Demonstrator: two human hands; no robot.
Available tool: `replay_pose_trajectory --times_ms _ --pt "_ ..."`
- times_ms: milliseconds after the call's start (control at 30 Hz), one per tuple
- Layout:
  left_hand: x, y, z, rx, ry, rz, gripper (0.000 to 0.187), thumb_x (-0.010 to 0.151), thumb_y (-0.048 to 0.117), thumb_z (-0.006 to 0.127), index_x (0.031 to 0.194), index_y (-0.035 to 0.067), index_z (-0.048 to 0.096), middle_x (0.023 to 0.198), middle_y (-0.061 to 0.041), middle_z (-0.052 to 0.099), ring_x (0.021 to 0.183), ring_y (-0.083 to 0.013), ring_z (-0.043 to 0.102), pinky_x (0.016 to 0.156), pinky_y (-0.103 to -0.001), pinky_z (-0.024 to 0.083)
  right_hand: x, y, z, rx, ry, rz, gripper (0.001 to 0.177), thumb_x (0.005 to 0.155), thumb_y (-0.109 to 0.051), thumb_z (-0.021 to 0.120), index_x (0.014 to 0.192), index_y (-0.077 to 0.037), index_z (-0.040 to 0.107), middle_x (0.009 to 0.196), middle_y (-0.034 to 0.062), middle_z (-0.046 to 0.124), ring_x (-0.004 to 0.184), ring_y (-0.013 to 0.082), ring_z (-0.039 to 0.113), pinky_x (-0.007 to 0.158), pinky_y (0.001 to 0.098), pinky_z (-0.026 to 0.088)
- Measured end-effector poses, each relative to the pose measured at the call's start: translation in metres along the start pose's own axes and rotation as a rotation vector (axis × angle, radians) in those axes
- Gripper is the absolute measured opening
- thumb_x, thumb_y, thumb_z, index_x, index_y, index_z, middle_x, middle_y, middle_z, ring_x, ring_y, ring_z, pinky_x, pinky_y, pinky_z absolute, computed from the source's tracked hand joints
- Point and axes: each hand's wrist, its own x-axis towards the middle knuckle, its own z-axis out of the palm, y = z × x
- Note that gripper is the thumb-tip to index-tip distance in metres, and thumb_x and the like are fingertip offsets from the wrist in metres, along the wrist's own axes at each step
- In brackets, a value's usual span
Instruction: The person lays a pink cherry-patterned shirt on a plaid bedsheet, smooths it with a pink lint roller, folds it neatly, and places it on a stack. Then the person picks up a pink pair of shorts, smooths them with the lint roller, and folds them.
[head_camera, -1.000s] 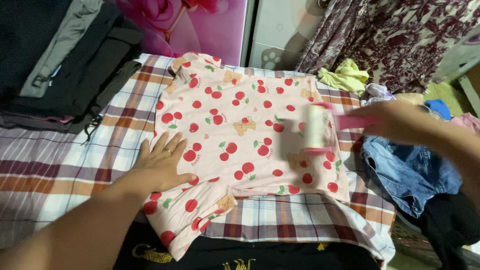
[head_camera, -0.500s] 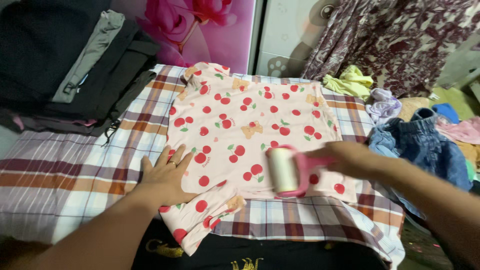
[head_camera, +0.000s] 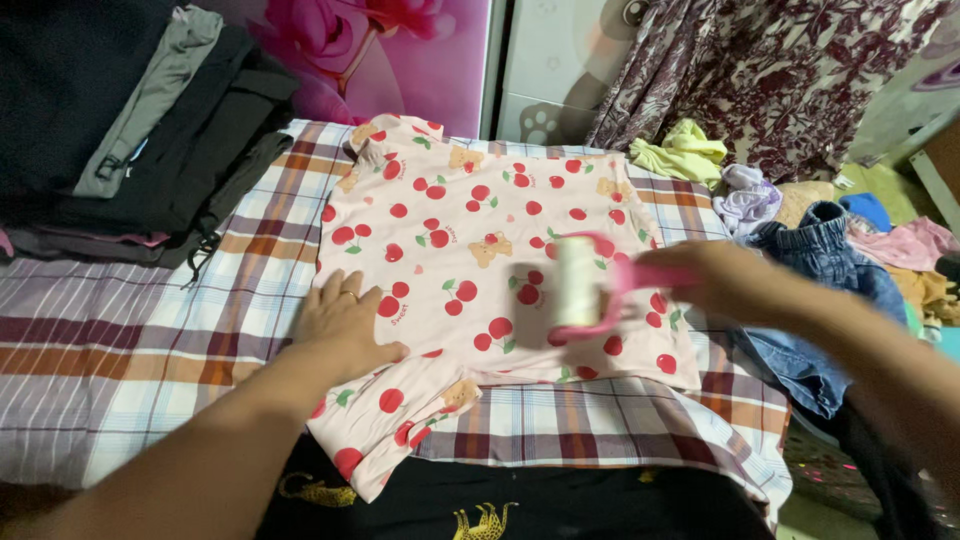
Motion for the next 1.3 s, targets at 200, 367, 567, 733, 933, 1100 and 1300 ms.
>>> replay_pose_trajectory --times_ms 200,367,567,733,933,1100,1300 --pt "-0.002 0.010 -0.003 -0.026 -0.174 -0.022 0.133 0.068 0.074 0.080 0.164 0.018 0.008 0.172 -0.009 -0.001 0.159 -0.0313 -0.003 0.124 -0.057 0.013 0.036 -0.118 0.045 0.074 -0.222 -0.093 0.056 0.091 -0.015 0.067 0.144 -0.028 0.056 0.130 0.0040 0.070 0.112 0.0224 0.070 0.102 0.0363 0.054" --pt "-0.005 0.005 -0.009 0.004 -0.270 -0.035 0.142 0.061 0.073 0.083 0.166 0.022 0.000 0.174 -0.004 -0.009 0.161 -0.0282 -0.008 0.121 -0.065 0.017 0.013 -0.046 0.050 0.092 -0.273 0.087 0.059 0.091 -0.016 0.067 0.145 -0.038 0.061 0.126 -0.0016 0.074 0.108 0.0184 0.073 0.098 0.0360 0.058" --pt "-0.001 0.007 -0.005 0.039 -0.274 -0.034 0.146 0.060 0.073 0.085 0.166 0.022 -0.002 0.174 -0.004 -0.011 0.160 -0.0291 -0.009 0.121 -0.067 0.016 -0.053 0.095 0.030 -0.054 -0.177 0.236 0.056 0.082 -0.023 0.082 0.135 -0.037 0.068 0.120 -0.0044 0.079 0.097 0.0135 0.081 0.092 0.0315 0.066" --pt "0.003 0.006 -0.001 0.028 -0.273 -0.043 0.142 0.062 0.074 0.083 0.166 0.023 0.000 0.175 -0.004 -0.010 0.161 -0.0287 -0.009 0.121 -0.067 0.015 -0.062 0.075 -0.004 -0.288 -0.185 0.475 0.047 0.092 -0.015 0.075 0.129 -0.044 0.070 0.125 -0.0113 0.076 0.102 0.0133 0.080 0.094 0.0326 0.067" --pt "0.006 0.006 0.003 -0.047 -0.253 -0.064 0.128 0.071 0.075 0.073 0.165 0.024 0.005 0.174 -0.003 -0.007 0.161 -0.0277 -0.009 0.121 -0.067 0.014 -0.002 -0.045 0.021 0.050 0.161 -0.194 0.055 0.081 -0.005 0.069 0.131 -0.028 0.070 0.125 0.0015 0.075 0.104 0.0222 0.073 0.093 0.0371 0.060" --pt "0.005 0.007 0.000 -0.028 -0.253 -0.052 0.126 0.072 0.070 0.075 0.166 0.024 0.005 0.175 -0.003 -0.007 0.161 -0.0271 -0.008 0.120 -0.067 0.017 0.019 -0.083 0.052 -0.029 -0.102 -0.005 0.058 0.090 -0.012 0.069 0.144 -0.032 0.063 0.115 0.0074 0.073 0.103 0.0233 0.070 0.096 0.0382 0.056" --pt "-0.002 0.011 -0.009 -0.025 -0.255 -0.061 0.124 0.074 0.068 0.077 0.165 0.022 0.006 0.175 -0.003 -0.005 0.161 -0.0280 -0.006 0.119 -0.065 0.021 -0.023 0.034 0.046 0.127 -0.070 0.249 0.047 0.088 -0.014 0.074 0.133 -0.026 0.070 0.121 0.0023 0.078 0.107 0.0185 0.076 0.099 0.0364 0.059"
